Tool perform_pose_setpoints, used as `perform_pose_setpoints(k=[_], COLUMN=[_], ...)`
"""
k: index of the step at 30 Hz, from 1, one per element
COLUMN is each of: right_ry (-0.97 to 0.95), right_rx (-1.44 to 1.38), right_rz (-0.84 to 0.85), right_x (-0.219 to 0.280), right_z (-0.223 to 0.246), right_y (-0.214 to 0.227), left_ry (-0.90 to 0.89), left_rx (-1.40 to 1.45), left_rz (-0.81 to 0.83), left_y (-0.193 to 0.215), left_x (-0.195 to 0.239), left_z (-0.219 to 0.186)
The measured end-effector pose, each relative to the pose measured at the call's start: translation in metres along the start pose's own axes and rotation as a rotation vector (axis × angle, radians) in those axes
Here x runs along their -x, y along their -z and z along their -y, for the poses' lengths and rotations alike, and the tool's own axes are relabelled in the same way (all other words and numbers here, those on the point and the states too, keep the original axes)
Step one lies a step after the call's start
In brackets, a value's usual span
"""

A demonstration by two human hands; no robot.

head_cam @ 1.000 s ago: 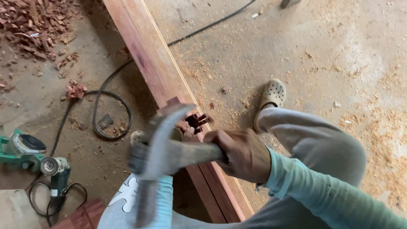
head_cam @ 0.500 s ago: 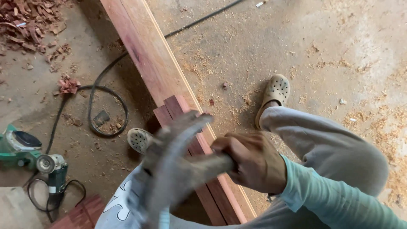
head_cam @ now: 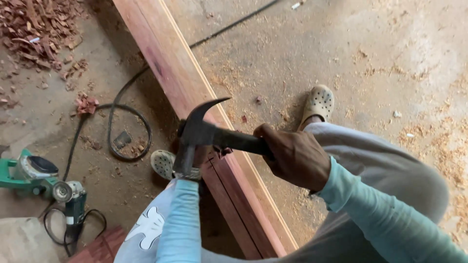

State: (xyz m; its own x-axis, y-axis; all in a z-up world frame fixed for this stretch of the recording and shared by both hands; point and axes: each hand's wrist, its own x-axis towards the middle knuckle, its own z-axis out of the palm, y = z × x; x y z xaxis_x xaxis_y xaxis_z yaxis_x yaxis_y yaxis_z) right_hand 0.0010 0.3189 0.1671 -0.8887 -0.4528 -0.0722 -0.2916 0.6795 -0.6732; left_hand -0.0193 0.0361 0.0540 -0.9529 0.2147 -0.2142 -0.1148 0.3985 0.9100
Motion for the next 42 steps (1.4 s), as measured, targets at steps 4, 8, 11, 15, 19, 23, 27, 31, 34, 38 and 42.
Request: perform_pose_setpoints(k=[4, 8, 11, 15, 19, 23, 27, 31, 34, 38, 42], right_ry=[-0.009, -0.029, -0.15, -0.118, -0.055, -0.129, -0.05, 0.23, 0.244, 0.06, 0.002], right_rx=[-0.187, -0.255, -0.19, -0.168, -0.121, -0.132, -0.158, -0.161, -0.206, -0.332, -0.251], right_rz=[-0.27, -0.439, -0.506, -0.57, -0.632, -0.584, -0.628, -0.74, -0.687, -0.453, -0.346], right_x=[-0.003, 0.002, 0.0, 0.007, 0.004, 0.004, 0.0, -0.007, -0.013, -0.014, -0.018], right_z=[-0.004, -0.025, -0.013, -0.023, -0.026, -0.01, -0.018, -0.023, -0.01, 0.007, 0.008], right_y=[0.034, 0.033, 0.048, 0.047, 0.055, 0.066, 0.048, 0.031, 0.037, 0.038, 0.026], left_ry=[0.139, -0.26, -0.355, -0.417, -0.106, -0.575, -0.211, -0.232, -0.223, -0.206, -0.422], left_rx=[0.163, -0.263, -0.616, -0.346, 0.341, -0.259, 0.228, 0.171, 0.209, 0.343, 0.235], left_rz=[0.083, 0.072, -0.025, -0.378, -0.159, -0.074, -0.078, -0.077, -0.081, -0.107, -0.1], left_y=[-0.06, -0.139, -0.183, -0.181, -0.135, -0.052, 0.028, 0.051, 0.046, 0.035, 0.026], left_x=[-0.028, -0.026, -0.024, -0.041, -0.056, -0.029, 0.006, 0.026, 0.026, 0.031, 0.024], left_z=[0.001, -0.043, -0.04, -0.053, -0.095, -0.097, -0.147, -0.134, -0.119, -0.08, -0.045])
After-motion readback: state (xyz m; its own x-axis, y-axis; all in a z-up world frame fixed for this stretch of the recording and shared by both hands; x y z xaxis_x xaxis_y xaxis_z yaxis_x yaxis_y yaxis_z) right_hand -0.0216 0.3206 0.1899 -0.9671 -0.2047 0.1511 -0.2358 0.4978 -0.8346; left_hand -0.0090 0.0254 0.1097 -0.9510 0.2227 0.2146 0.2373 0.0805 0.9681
